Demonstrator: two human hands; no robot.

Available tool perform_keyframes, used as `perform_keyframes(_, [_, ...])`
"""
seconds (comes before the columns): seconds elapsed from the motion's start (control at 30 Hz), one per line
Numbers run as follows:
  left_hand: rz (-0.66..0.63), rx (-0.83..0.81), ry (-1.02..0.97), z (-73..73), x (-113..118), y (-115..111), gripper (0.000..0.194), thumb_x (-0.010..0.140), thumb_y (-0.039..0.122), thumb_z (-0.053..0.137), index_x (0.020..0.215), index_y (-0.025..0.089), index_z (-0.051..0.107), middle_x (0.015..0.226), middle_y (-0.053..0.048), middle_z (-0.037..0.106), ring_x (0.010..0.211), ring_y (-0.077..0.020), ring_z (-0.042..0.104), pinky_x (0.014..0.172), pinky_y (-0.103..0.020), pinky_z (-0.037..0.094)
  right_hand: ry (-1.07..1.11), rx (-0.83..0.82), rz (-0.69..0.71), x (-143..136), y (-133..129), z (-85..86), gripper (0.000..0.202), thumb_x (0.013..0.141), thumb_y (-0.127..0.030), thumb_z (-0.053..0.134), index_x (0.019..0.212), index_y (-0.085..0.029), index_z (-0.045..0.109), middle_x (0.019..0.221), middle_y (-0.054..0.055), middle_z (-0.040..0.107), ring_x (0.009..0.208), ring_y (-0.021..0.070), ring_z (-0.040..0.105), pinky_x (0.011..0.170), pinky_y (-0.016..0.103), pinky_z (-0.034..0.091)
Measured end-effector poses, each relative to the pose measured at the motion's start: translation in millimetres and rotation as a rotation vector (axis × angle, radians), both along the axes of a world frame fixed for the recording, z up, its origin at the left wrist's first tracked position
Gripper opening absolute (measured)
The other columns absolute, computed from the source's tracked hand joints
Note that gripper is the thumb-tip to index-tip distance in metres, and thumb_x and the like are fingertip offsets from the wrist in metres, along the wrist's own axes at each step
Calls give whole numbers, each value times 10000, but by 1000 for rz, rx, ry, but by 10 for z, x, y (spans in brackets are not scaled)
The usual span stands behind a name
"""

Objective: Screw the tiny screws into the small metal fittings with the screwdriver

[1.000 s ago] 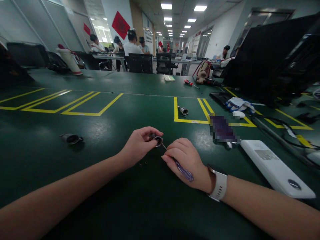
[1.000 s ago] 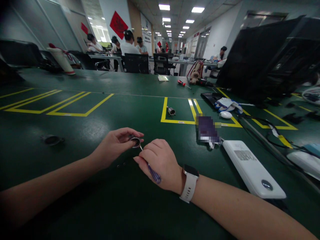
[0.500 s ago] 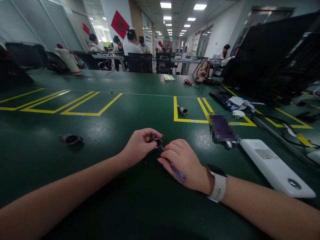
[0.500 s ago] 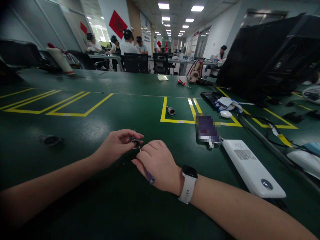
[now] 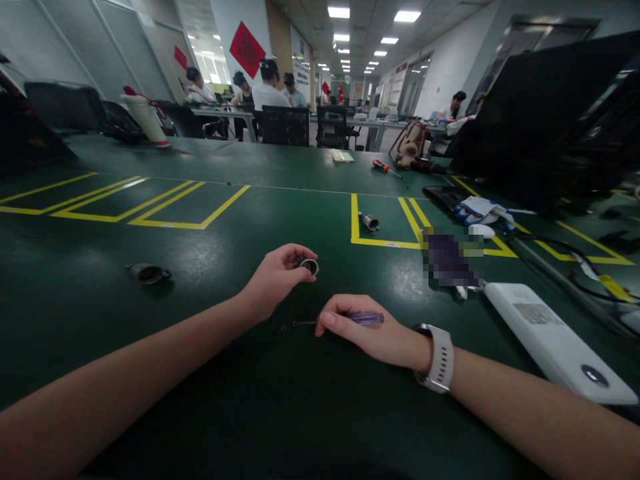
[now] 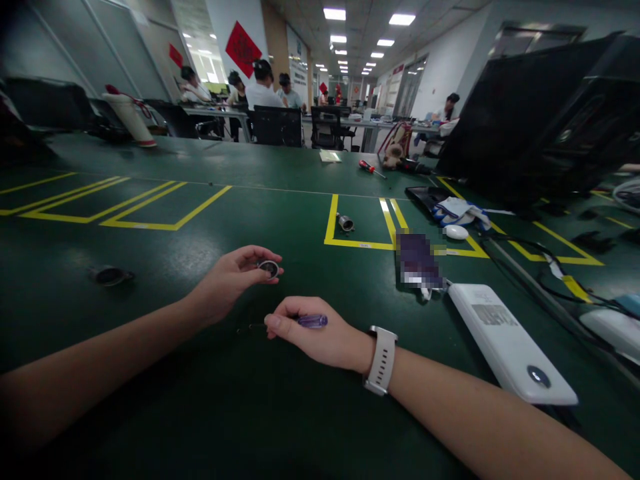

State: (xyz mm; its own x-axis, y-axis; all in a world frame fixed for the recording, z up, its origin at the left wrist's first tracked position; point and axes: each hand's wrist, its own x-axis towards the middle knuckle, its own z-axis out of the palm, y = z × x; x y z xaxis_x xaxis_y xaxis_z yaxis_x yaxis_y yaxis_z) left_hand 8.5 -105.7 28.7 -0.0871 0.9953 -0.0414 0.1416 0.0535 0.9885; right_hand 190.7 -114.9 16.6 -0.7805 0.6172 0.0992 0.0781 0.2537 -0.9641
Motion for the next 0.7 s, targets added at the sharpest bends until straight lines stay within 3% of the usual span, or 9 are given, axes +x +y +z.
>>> perform_keyframes(0.37, [-39,-35,-6,20,2,-16,318,584,193,690,882,173,580,839,-31,668,810,-200,643,769,-360,506,-66,179,4,-58,-23,3,216,885,-304,513,791,-141,619,743,4,571,673,101,523,625,224,433])
perform_keyframes(0.53, [-32,-20,-40,1,-2,-4,374,567,152,705,915,163,567,923,-44,657,870,-201,637,828,-369,494,-141,338,-8,-68,-53,127,277,891,-278,487,664,-153,585,639,-12,562,598,93,518,592,230,417])
perform_keyframes(0.7, [-22,-26,-113,9,-11,3,356,553,120,707,883,145,575,1001,-76,656,903,-210,634,824,-372,500,-259,391,-68,-43,-108,191,350,905,-249,435,583,-164,543,539,-25,534,515,89,492,538,241,382])
